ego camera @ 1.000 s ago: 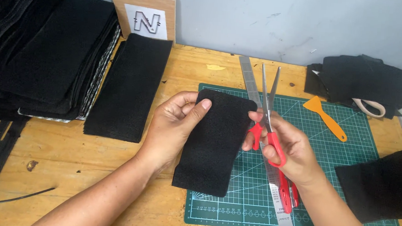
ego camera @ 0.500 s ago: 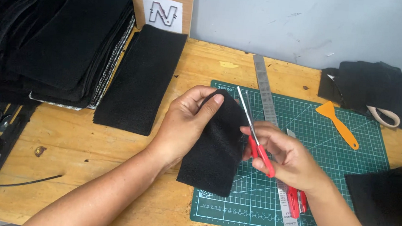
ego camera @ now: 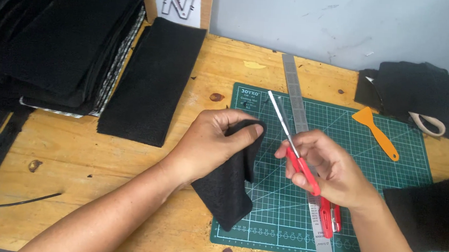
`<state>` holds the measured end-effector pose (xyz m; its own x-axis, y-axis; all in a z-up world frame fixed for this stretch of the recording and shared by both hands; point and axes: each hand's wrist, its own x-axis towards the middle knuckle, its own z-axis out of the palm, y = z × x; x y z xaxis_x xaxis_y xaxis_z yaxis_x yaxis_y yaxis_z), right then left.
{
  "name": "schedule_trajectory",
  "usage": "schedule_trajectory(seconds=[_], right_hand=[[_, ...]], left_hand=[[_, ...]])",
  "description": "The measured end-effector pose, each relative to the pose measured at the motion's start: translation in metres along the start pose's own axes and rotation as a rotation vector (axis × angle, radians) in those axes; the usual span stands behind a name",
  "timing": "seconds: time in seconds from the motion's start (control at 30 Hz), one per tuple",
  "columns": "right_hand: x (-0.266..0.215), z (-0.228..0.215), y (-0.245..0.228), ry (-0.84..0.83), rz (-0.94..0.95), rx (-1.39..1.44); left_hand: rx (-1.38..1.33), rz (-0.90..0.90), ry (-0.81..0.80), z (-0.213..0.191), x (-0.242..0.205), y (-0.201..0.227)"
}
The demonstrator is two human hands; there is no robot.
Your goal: Trimming the edges of black fabric pieces with scissors on a cutting mat
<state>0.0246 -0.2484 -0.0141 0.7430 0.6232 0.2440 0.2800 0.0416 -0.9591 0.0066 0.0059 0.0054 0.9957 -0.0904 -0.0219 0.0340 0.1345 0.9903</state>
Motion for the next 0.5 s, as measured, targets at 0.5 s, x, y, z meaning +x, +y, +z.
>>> schedule_trajectory(seconds=[0.5], right_hand=[[0.003,0.008,-0.010,-0.074,-0.002,0.016]], left_hand=[[0.078,-0.052,-0.120,0.002,-0.002,-0.003]])
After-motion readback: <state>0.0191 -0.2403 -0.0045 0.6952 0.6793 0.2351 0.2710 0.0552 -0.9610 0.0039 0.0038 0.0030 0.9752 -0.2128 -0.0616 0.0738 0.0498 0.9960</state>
